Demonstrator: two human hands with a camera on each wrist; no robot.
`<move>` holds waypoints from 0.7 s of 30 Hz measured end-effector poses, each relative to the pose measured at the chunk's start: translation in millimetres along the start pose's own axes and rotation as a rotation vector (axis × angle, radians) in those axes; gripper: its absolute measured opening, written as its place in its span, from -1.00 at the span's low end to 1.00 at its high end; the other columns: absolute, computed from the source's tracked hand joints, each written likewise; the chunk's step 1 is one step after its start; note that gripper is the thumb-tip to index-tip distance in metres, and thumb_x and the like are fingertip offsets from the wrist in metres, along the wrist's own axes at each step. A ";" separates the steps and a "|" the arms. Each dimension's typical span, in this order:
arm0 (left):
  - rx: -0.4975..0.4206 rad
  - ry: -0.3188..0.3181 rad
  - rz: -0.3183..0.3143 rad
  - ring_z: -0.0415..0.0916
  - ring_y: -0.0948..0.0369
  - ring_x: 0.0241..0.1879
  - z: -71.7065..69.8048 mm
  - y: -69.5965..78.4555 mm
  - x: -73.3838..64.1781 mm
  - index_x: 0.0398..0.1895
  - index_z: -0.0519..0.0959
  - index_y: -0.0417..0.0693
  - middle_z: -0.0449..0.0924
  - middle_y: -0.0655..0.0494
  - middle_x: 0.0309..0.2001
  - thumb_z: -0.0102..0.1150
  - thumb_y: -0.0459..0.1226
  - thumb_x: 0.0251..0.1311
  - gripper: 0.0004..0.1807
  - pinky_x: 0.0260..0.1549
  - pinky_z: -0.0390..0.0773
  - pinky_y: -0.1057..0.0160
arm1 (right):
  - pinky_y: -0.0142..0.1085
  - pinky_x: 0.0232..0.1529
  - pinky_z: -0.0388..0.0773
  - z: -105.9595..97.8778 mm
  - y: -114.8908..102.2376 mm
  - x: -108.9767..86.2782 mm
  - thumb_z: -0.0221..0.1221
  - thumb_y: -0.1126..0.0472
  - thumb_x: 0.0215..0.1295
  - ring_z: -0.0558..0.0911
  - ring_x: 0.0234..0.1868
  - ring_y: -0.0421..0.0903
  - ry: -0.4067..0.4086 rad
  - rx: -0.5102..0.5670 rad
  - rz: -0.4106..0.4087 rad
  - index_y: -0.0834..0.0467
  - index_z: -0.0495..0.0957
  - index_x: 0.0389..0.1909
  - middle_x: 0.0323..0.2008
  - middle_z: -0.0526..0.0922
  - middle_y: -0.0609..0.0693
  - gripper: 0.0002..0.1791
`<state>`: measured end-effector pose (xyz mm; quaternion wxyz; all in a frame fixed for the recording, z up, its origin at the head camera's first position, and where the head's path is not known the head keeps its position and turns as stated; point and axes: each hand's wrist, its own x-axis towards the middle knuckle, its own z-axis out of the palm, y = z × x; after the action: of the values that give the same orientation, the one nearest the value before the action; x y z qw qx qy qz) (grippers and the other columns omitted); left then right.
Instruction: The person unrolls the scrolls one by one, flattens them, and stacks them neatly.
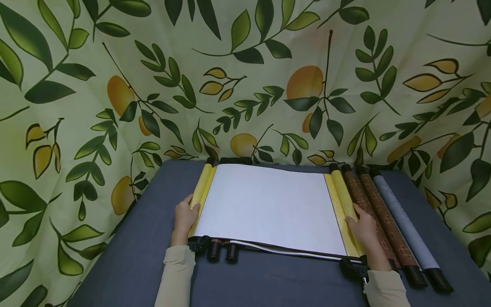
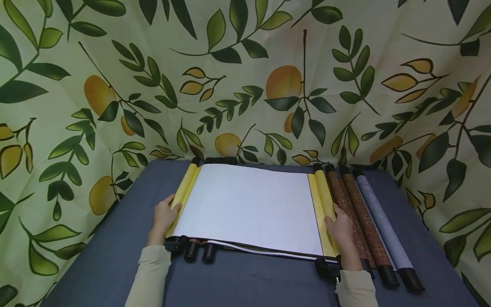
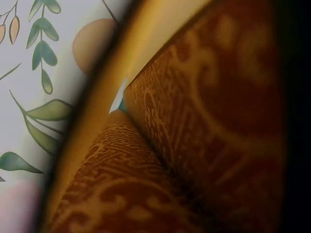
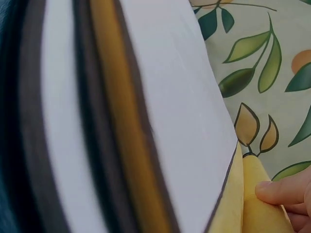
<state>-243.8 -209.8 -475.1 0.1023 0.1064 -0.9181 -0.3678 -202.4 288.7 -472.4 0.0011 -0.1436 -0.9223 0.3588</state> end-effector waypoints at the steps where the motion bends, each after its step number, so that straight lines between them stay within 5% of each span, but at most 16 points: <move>1: 0.001 -0.001 -0.001 0.54 -0.27 0.02 0.3 0.3 -0.3 0.30 0.32 -0.42 0.45 -0.47 0.17 0.10 -0.33 0.28 -0.44 -0.02 0.55 -0.15 | 0.26 0.28 0.24 -0.2 0.1 -0.6 -0.05 0.31 0.40 0.18 0.34 0.47 0.000 -0.001 0.006 0.43 -0.06 0.44 0.38 0.06 0.54 -0.32; 4: 0.008 -0.010 -0.005 0.56 -0.25 -0.01 0.0 2.1 -1.8 0.30 0.32 -0.42 0.46 -0.47 0.17 0.10 -0.34 0.27 -0.44 -0.04 0.57 -0.14 | 0.25 0.21 0.31 -1.0 -0.2 -3.6 -0.06 0.29 0.40 0.23 0.31 0.46 0.003 0.001 0.028 0.40 -0.05 0.45 0.38 0.07 0.54 -0.32; 9: 0.015 -0.051 -0.011 0.57 -0.24 -0.04 -5.1 5.3 -6.0 0.32 0.29 -0.43 0.44 -0.49 0.17 0.08 -0.36 0.26 -0.43 -0.09 0.59 -0.12 | 0.04 -0.16 0.50 -2.9 0.2 -9.1 -0.05 0.26 0.40 0.37 0.15 0.41 0.013 -0.020 0.024 0.39 -0.02 0.45 0.35 0.12 0.56 -0.33; 17: 0.033 -0.098 0.035 0.50 -0.28 0.10 -22.8 20.4 -7.9 0.32 0.29 -0.44 0.40 -0.46 0.23 0.02 -0.33 0.33 -0.46 -0.01 0.56 -0.14 | 0.28 0.22 0.30 -12.6 -10.0 -17.3 -0.08 0.27 0.40 0.16 0.36 0.47 0.001 -0.006 -0.010 0.38 -0.02 0.45 0.37 0.13 0.52 -0.34; 21: 0.048 -0.064 0.108 0.49 -0.23 0.15 -30.7 47.7 -5.2 0.31 0.34 -0.35 0.41 -0.38 0.26 0.04 -0.26 0.35 -0.48 0.03 0.55 -0.12 | 0.26 0.16 0.39 -26.7 -31.3 -25.0 -0.04 0.22 0.44 0.32 0.27 0.47 0.046 -0.011 -0.153 0.49 0.10 0.38 0.29 0.25 0.55 -0.38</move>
<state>-236.4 -194.7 -420.7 0.0899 0.0472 -0.9338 -0.3430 -183.9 277.8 -429.3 0.0487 -0.0810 -0.9322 0.3494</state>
